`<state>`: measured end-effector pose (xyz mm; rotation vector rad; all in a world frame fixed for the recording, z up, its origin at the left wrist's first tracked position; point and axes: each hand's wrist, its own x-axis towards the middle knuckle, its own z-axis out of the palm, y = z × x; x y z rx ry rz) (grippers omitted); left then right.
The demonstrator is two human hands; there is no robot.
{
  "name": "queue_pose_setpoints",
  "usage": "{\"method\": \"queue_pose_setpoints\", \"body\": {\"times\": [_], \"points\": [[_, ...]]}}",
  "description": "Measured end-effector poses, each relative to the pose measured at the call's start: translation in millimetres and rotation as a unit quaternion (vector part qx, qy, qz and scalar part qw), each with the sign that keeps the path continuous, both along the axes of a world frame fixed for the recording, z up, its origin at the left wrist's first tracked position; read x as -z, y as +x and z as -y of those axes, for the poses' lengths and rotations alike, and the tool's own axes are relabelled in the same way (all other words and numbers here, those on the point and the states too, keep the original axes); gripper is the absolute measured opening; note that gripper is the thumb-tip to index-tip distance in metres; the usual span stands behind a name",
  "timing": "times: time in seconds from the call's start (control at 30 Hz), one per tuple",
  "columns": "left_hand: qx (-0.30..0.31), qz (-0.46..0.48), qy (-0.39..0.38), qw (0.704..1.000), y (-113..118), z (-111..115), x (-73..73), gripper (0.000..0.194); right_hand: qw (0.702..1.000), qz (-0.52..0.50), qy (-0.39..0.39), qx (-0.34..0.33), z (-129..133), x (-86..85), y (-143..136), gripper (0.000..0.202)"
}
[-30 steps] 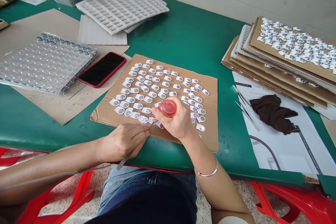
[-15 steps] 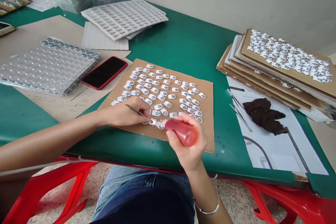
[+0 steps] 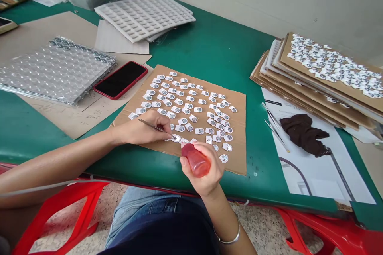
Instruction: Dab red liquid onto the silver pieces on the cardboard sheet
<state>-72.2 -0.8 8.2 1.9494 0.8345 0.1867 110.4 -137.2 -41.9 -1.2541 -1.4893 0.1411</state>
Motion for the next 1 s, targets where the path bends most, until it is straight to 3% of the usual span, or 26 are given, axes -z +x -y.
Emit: {"method": "queue_pose_setpoints", "body": {"times": [1.0], "points": [[-0.011, 0.011, -0.002, 1.0, 1.5, 1.4, -0.2, 0.009, 0.998, 0.062, 0.001, -0.01, -2.3, -5.7, -1.0, 0.038]]}}
